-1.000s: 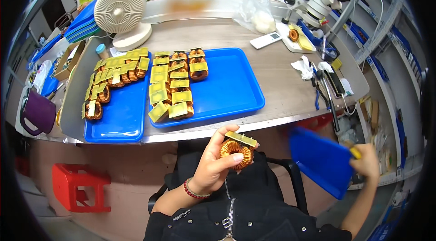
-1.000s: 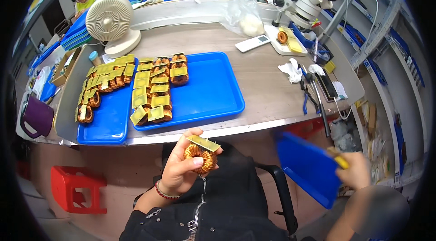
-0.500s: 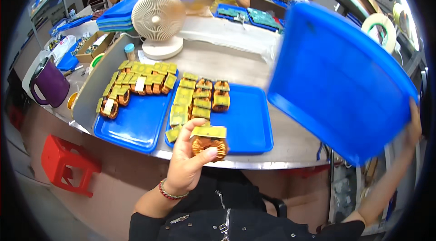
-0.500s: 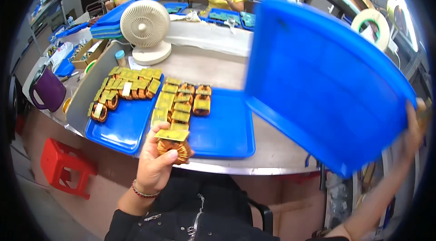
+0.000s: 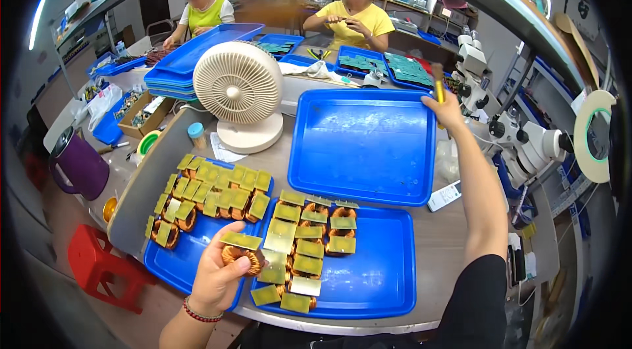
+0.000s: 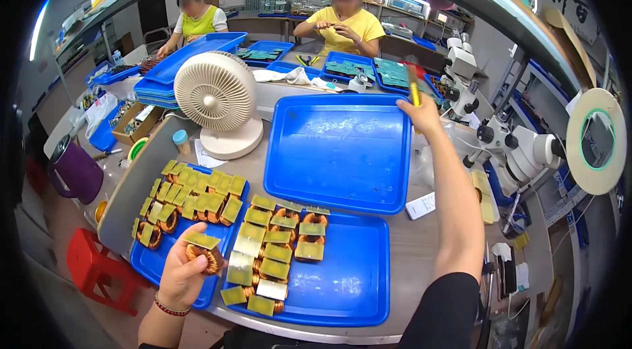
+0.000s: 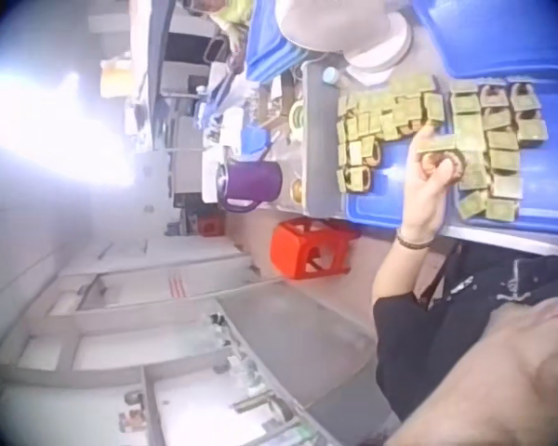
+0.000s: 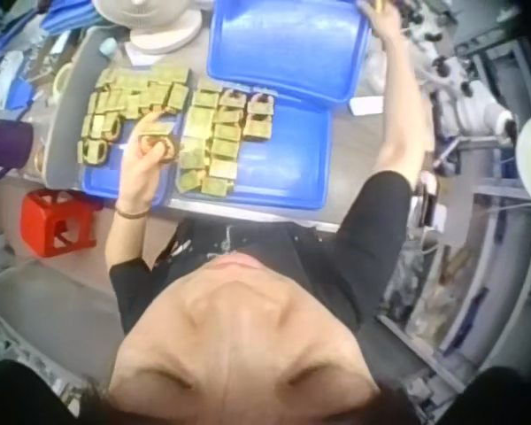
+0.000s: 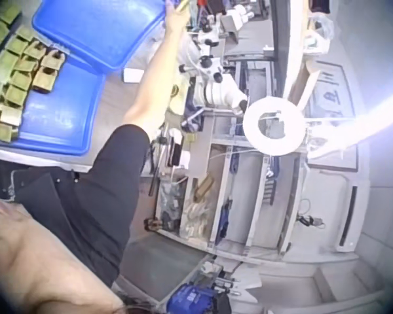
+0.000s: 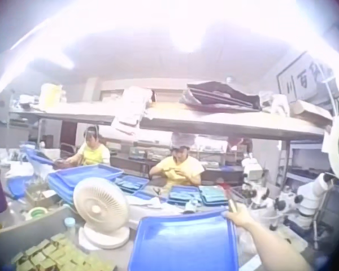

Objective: The person sits at a workbench and uses a small brush to clean or apply a substance to copper-wound toroidal inductors. They handle the components one at a time, rotating them to access different sides, and place them on blue trays. The person also briefly moves a tray to clear workspace.

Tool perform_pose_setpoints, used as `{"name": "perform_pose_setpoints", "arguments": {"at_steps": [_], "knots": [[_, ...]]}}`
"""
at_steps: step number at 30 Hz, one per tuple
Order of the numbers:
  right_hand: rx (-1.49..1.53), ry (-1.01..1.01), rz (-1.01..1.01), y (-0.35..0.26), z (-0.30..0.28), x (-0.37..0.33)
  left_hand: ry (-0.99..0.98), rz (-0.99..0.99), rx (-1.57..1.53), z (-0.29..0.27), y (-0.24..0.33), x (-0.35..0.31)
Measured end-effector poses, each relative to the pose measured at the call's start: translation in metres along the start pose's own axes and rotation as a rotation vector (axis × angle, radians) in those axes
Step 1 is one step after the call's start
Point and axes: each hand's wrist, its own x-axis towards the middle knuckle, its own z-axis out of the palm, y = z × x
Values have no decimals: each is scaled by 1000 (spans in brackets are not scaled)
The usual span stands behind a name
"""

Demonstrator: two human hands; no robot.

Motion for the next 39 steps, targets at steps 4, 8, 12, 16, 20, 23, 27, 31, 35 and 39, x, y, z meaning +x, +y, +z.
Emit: {"name": "perform_pose_setpoints", "arguments": {"at_steps": [4, 8, 12, 16, 20, 23, 27, 31, 35, 39], "knots": [[-678, -97, -138, 24, 38, 4, 34, -48, 78, -2, 9, 22], [-126, -83, -92, 35, 70, -6, -16, -29, 164, 1, 5, 64], [351, -557, 202, -92, 105, -81, -21, 37, 244, 15, -8, 117], [534, -703, -77, -111, 137, -110, -131, 24, 402, 43, -24, 166], [501, -775, 105, -127, 151, -100, -197, 133, 495, 40, -32, 203], [515, -690, 146, -113, 166, -84, -325, 161, 729, 18, -25, 232], [490, -481, 143, -82, 189, -51, -299, 97, 2074, 15, -16, 245], [505, -491, 221, -76, 236, -20, -385, -143, 2259, -13, -36, 271], [200, -484, 9, -62, 273, -8, -462, -215, 2234, -2, -50, 278], [145, -424, -39, -27, 287, 7, -551, -208, 2110, 22, -64, 270]]}}
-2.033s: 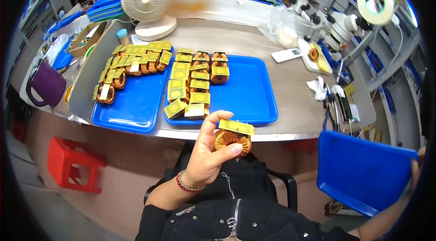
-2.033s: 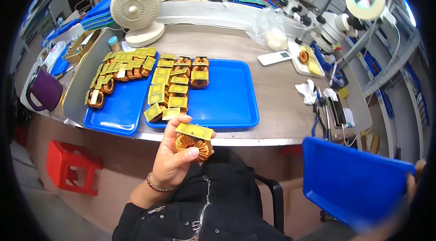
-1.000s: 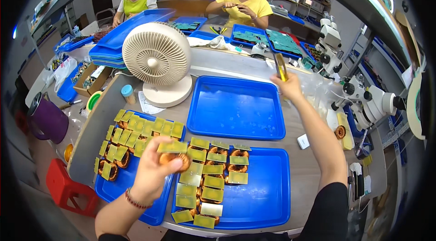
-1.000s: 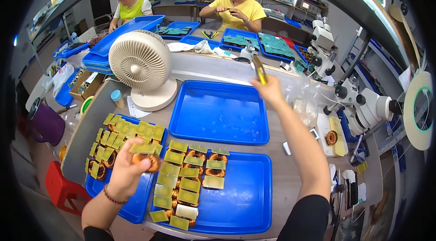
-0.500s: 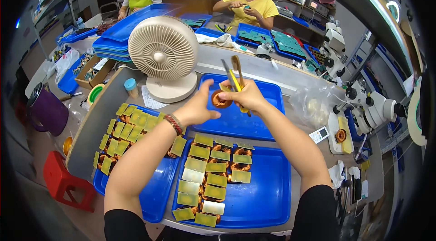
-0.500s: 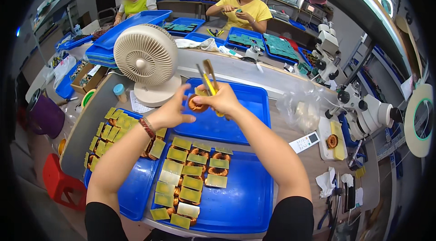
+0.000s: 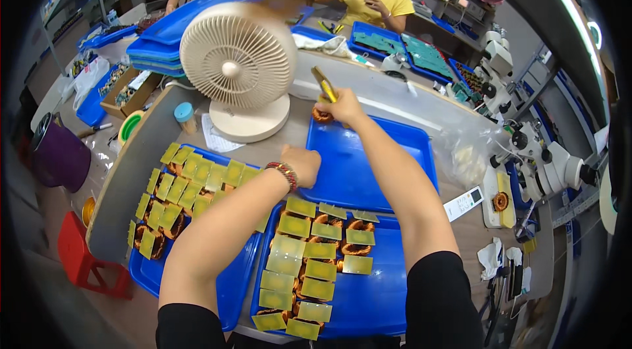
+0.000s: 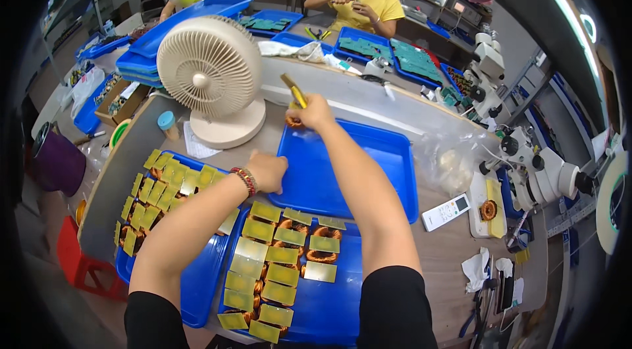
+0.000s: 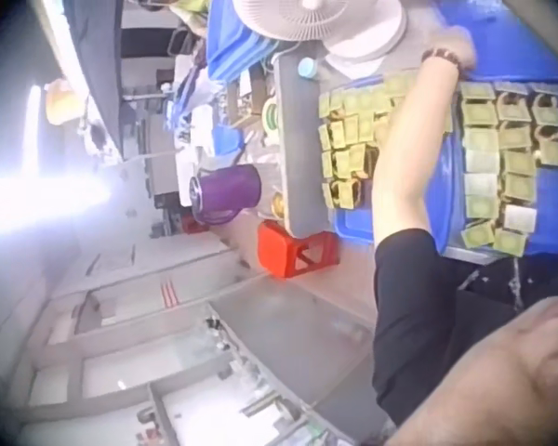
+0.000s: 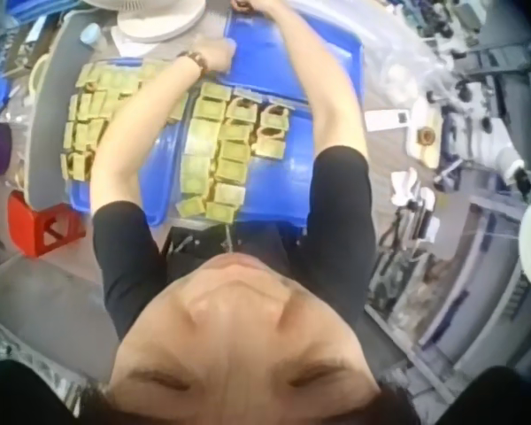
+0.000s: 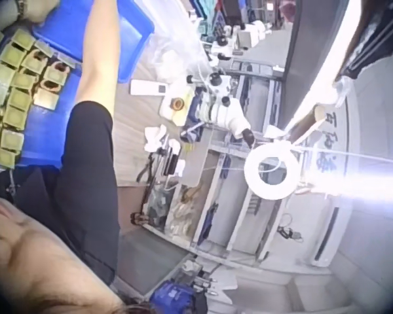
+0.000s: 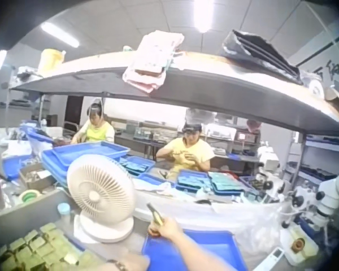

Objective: The person sits at a workbench and uses a small brush to clean or apply a substance to copper-wound toroidal inductors. They handle the components one at a time, rotating them to access different sides, and place them on blue trays. The person also briefly moves a tray to clear workspace.

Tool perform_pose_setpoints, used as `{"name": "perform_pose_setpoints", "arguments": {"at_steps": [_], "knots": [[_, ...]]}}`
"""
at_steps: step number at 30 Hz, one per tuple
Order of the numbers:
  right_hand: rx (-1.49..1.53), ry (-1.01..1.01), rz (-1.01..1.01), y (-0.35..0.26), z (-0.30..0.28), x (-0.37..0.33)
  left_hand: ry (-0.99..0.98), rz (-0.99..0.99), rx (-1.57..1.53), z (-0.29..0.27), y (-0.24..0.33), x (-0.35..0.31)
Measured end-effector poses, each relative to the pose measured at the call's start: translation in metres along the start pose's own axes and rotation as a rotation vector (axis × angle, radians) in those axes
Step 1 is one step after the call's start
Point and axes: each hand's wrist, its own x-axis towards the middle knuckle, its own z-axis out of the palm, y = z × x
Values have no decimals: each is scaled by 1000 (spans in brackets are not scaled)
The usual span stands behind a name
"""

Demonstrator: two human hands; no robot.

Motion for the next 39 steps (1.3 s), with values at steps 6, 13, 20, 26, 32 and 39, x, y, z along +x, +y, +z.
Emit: {"name": "perform_pose_setpoints", "arguments": {"at_steps": [6, 13, 20, 26, 32, 39], "knots": [[-38, -44, 110, 7, 0, 5, -33, -3, 4, -1, -1, -4], [19, -3, 253, 3, 6, 10, 131, -59, -106, 12, -13, -4], [-35, 163, 53, -29, -49, -45, 575, 24, -196, -13, -32, -76], [-325, 59, -21, -24, -150, -224, 675, 105, -6, 31, -61, -174], [-472, 243, 251, 16, -172, -420, 659, 72, 101, 78, -50, -169], [-641, 320, 417, -3, -158, -484, 805, 109, -257, 89, -40, -174]]}}
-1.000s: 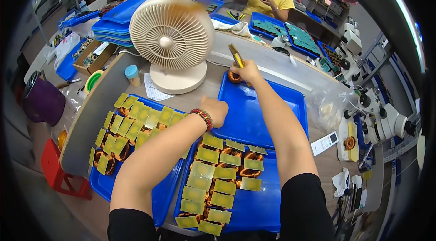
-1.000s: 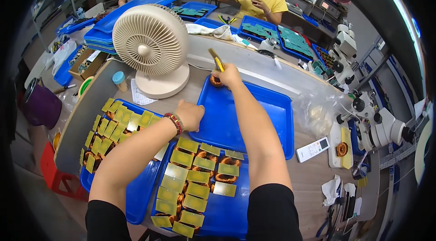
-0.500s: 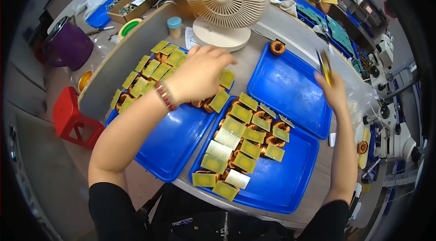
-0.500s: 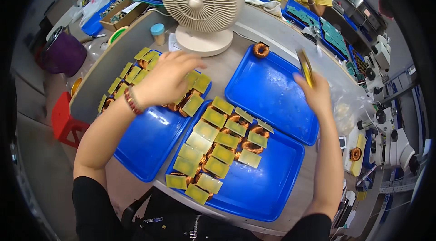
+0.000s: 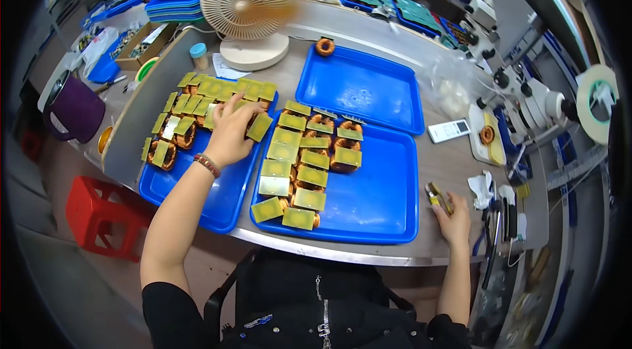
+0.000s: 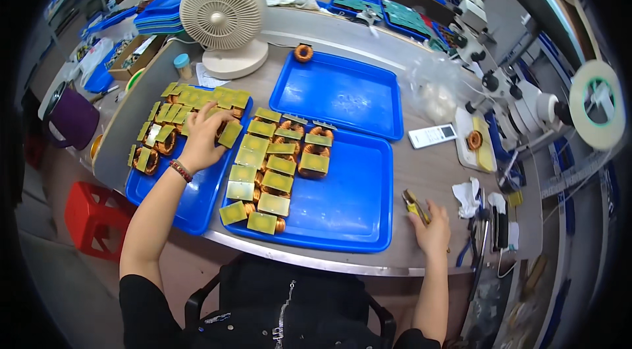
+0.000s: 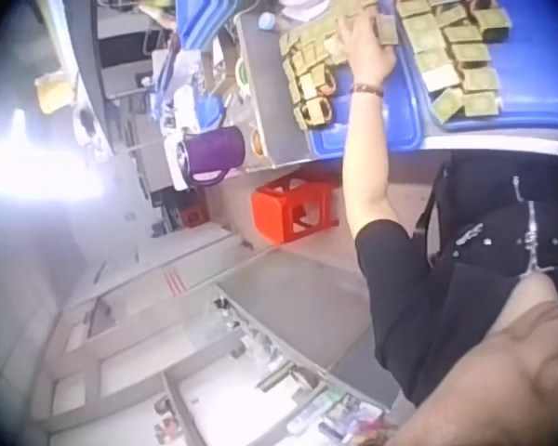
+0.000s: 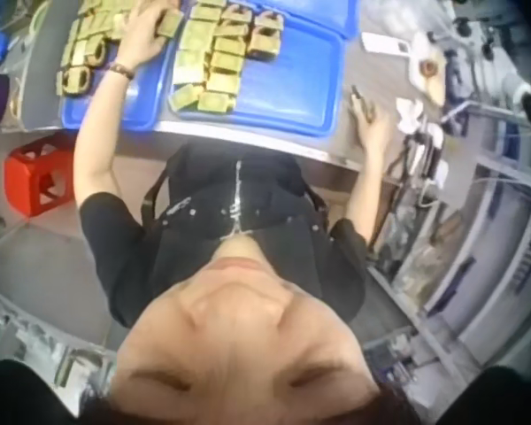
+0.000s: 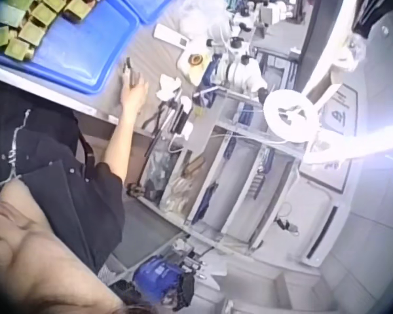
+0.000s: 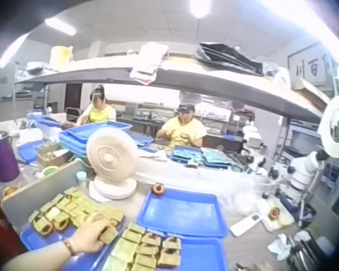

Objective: The person sits at a workbench and uses a small brush to clean or apply a substance to copper-wound toroidal inductors. They handle the components one at a time, rotating them to access different sides, and place them on blue trays. The person also briefly moves a tray to clear workspace.

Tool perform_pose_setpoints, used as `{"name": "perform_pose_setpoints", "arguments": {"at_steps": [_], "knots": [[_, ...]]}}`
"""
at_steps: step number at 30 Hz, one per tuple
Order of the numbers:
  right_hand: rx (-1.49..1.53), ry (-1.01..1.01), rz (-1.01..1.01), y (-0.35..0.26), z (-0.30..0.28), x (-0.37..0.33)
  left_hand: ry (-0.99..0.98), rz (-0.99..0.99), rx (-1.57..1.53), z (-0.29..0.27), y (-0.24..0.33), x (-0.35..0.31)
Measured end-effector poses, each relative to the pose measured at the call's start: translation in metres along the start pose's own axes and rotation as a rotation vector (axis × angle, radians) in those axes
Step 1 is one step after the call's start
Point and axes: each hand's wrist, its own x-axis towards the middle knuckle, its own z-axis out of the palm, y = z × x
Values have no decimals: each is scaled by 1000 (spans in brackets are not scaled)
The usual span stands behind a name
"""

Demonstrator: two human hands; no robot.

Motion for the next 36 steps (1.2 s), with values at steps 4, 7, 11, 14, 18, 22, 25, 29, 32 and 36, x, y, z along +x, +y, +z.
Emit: {"name": "perform_pose_setpoints", "arguments": {"at_steps": [4, 7, 11, 14, 18, 22, 25, 29, 32, 36], "knots": [[98, 135, -71, 7, -8, -24, 100, -47, -82, -4, -6, -18], [166, 134, 29, -8, -19, -40, 219, -100, -533, -25, -8, -35], [451, 119, 185, -19, -38, -66, 278, -231, -1581, -68, 48, -62], [545, 57, 88, -33, -39, -92, 91, -347, -2153, -81, 108, -96], [522, -16, -510, -119, -30, -109, -14, -229, -1314, -50, 165, -167], [511, 9, -976, -150, -23, -139, -59, -103, -1136, -16, 200, -189], [76, 85, -630, -113, -10, -111, 12, -165, -1187, -14, 204, -199], [1102, -314, -342, -79, 3, -131, -155, -539, -2168, -10, 210, -199], [1455, -631, -357, -87, 21, -153, -201, -691, -2273, -2, 231, -196], [1267, -517, -596, -109, 29, -163, -210, -679, -2304, 8, 247, -193]]}}
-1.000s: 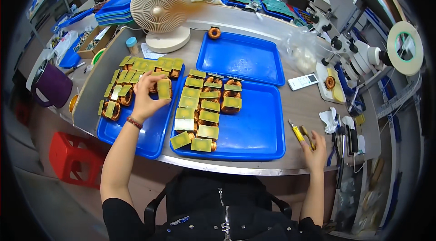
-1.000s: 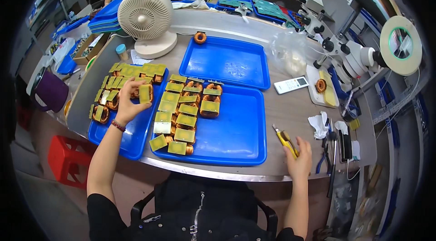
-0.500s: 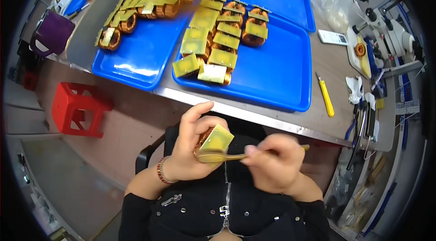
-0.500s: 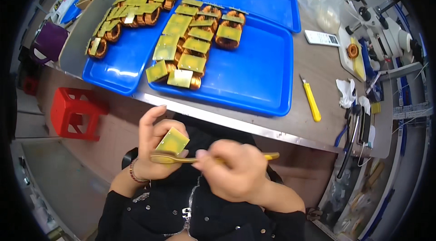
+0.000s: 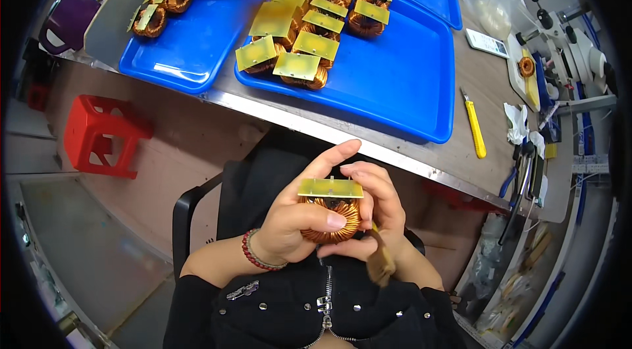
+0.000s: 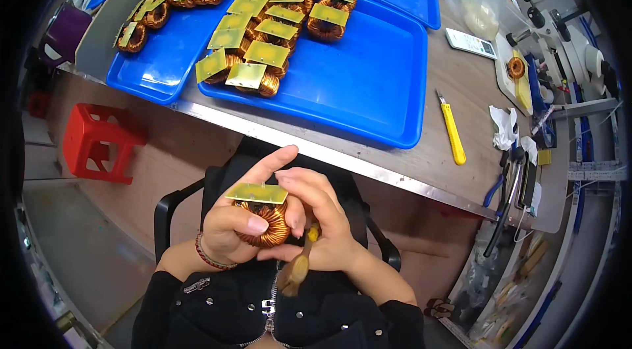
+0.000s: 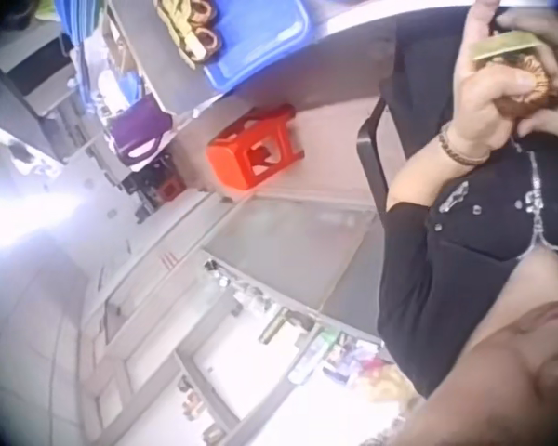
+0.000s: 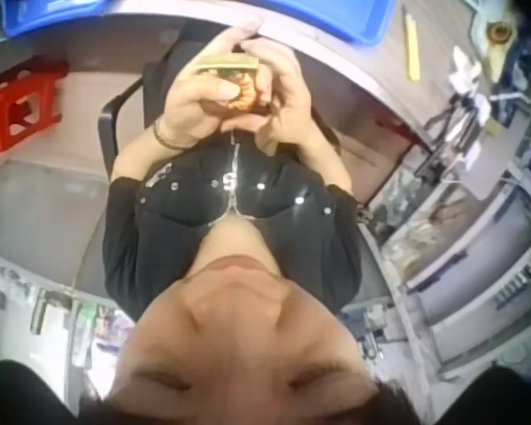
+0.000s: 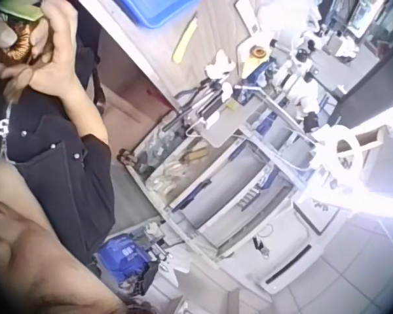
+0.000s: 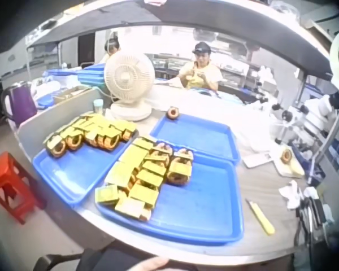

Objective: The person sits at a workbench and uses a small brush to clean or apply a substance to copper-wound toroidal inductors. They handle the components one at a time, rotating them to access different sides, and place them on blue trays. The person also briefly moves a tray to clear workspace.

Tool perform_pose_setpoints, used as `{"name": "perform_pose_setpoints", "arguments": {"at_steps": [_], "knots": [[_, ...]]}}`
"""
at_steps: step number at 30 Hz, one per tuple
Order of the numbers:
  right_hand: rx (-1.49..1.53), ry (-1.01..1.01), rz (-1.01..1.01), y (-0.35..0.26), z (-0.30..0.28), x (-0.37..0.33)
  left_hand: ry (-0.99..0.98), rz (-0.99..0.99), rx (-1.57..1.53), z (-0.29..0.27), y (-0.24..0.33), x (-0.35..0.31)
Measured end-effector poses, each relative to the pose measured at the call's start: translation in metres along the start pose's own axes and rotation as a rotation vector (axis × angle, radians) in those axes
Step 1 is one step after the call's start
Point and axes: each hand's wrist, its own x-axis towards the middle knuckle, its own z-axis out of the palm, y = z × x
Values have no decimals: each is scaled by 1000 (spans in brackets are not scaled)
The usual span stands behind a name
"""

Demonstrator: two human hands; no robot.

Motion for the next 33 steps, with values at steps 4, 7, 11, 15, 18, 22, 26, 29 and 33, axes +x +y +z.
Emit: {"name": "perform_pose_setpoints", "arguments": {"at_steps": [4, 7, 11, 15, 18, 22, 26, 29, 33], "knots": [[-32, -13, -127, 6, -4, 3, -60, 88, 141, -3, -4, 2], [-175, 107, -219, 6, -10, 3, 62, 326, 605, -1, -13, 2], [-376, 133, -344, 5, -14, 6, 85, 392, 1277, 3, -4, 1], [-368, 196, -424, 10, -3, 5, 61, 95, 425, -6, -6, 2], [-432, 207, -303, 4, -10, 8, -56, 128, 316, -15, -6, 5], [-368, 158, -121, 2, -14, 8, 61, 132, 260, -16, -12, 5], [-42, 146, 85, 7, -8, 2, -25, 142, 176, -15, -14, 4], [2, 77, 72, 13, -11, -5, -132, 169, 158, -16, -14, 5], [-283, 83, -122, 3, -13, 10, 152, 326, 609, -10, -13, 2]]}}
